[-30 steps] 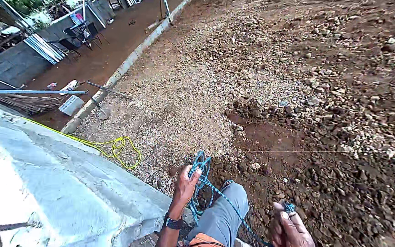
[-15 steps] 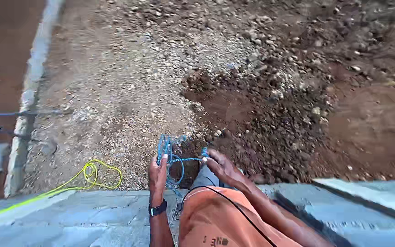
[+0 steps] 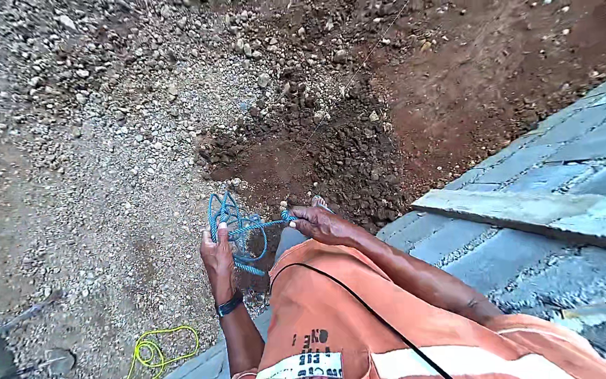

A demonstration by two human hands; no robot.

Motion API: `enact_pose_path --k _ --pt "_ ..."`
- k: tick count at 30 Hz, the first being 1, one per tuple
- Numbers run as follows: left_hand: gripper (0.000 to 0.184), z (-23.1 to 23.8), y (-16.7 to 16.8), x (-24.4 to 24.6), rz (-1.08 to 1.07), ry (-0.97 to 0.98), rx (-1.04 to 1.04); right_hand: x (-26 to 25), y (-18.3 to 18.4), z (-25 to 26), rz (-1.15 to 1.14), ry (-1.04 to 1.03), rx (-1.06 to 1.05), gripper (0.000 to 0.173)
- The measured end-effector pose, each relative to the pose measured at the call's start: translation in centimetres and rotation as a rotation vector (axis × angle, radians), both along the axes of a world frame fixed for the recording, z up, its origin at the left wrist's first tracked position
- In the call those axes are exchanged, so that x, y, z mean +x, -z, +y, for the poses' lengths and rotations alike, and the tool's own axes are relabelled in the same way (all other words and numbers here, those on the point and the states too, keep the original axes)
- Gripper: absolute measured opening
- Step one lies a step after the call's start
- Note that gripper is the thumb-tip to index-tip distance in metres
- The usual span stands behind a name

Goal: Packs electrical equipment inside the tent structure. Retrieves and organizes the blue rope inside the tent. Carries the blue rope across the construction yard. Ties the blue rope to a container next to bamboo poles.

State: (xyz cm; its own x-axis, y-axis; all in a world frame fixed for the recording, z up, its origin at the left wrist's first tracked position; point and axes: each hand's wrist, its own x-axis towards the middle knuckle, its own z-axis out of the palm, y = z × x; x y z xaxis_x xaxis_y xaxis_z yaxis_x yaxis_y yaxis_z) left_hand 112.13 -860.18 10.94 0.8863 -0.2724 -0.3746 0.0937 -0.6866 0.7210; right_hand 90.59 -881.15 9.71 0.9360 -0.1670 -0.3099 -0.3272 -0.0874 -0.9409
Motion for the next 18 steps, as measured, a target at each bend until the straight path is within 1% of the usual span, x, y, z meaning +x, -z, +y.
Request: enact_pose_path --k 4,6,9,13,15,16,18 --pt "0.041 -9.2 -1.0 2.4 0.022 0.066 -0.033 -0.2 -1.5 -8.4 -0.001 0.11 0.068 0.032" --pt "0.042 -13.1 -0.7 4.4 0.022 0.093 -0.037 0.6 -1.4 -11.9 0.027 0.16 0.092 0.032" --pt "0.04 -18.6 0.5 7.9 0.029 0.105 -0.056 3.3 -1.0 -16.7 0.055 0.206 0.106 0.031" --pt "0.039 -26.2 2.3 13.4 0.031 0.144 -0.054 9.0 0.1 -23.3 0.025 0.203 0.048 0.032" --pt "0.041 -30.8 4.0 17.0 0.049 0.187 -0.05 12.7 0.4 -27.4 0.024 0.202 0.002 0.033" --pt "0.043 -33.3 4.7 19.0 0.061 0.222 -0.033 14.7 0.4 -29.7 0.036 0.219 -0.011 0.033" --pt "0.046 -39.5 5.3 23.4 0.075 0.303 0.006 18.8 0.0 -34.7 0.066 0.329 -0.017 0.033"
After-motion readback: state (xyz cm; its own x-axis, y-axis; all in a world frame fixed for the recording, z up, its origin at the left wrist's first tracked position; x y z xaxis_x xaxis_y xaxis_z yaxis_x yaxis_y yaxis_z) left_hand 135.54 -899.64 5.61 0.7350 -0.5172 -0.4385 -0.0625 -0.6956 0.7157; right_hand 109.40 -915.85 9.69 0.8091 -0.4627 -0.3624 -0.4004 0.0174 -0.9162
